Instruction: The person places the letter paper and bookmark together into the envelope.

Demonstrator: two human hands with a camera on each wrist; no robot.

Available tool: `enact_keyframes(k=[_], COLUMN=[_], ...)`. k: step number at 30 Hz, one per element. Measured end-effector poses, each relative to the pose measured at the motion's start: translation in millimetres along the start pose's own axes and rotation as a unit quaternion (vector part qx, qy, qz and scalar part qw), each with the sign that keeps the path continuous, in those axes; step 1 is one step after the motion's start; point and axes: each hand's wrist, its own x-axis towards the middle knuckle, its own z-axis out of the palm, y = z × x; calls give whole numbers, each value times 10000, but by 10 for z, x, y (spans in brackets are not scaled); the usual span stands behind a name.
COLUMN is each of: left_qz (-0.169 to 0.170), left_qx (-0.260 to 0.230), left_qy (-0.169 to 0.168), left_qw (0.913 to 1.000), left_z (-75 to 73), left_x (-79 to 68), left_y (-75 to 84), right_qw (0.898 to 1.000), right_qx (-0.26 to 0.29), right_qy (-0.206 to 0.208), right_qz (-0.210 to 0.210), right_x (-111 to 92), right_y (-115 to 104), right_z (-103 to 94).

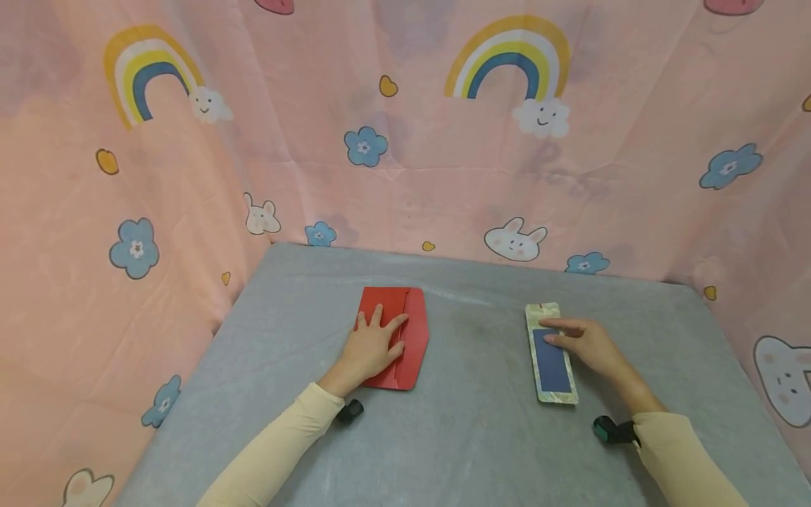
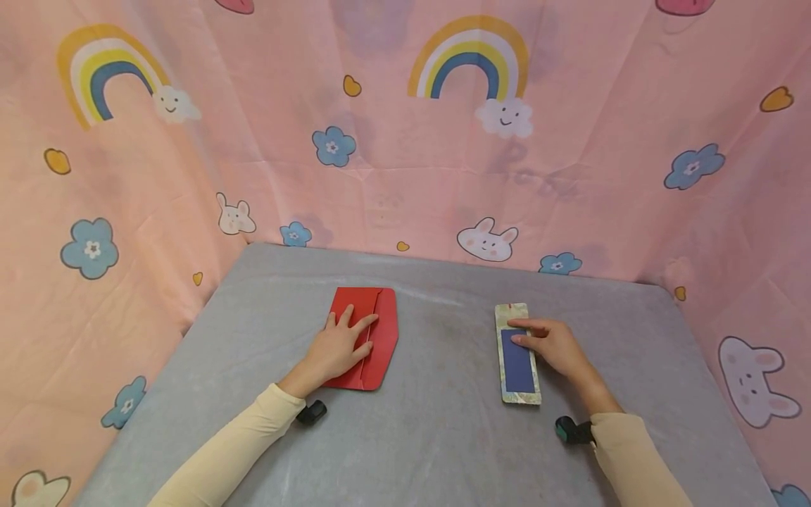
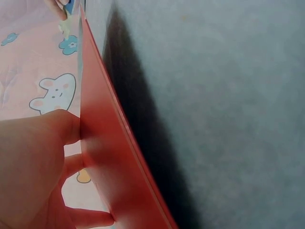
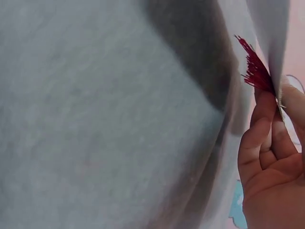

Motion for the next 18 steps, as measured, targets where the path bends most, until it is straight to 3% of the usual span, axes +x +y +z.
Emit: enact_keyframes(k=[8, 18], left_qz=[16, 20], left_qx=[-6, -34], left_qy=[-18, -42], left_qw=[10000, 10000], left_z=[-10, 8], left_x=[5, 0], left_y=[-5, -14], right_qw=[9992, 9998], right_qx=[-177, 193], right_qy=[359, 78], right_qz=[36, -24], right_x=[30, 68], right_y=[-89, -252], right_z=[64, 139])
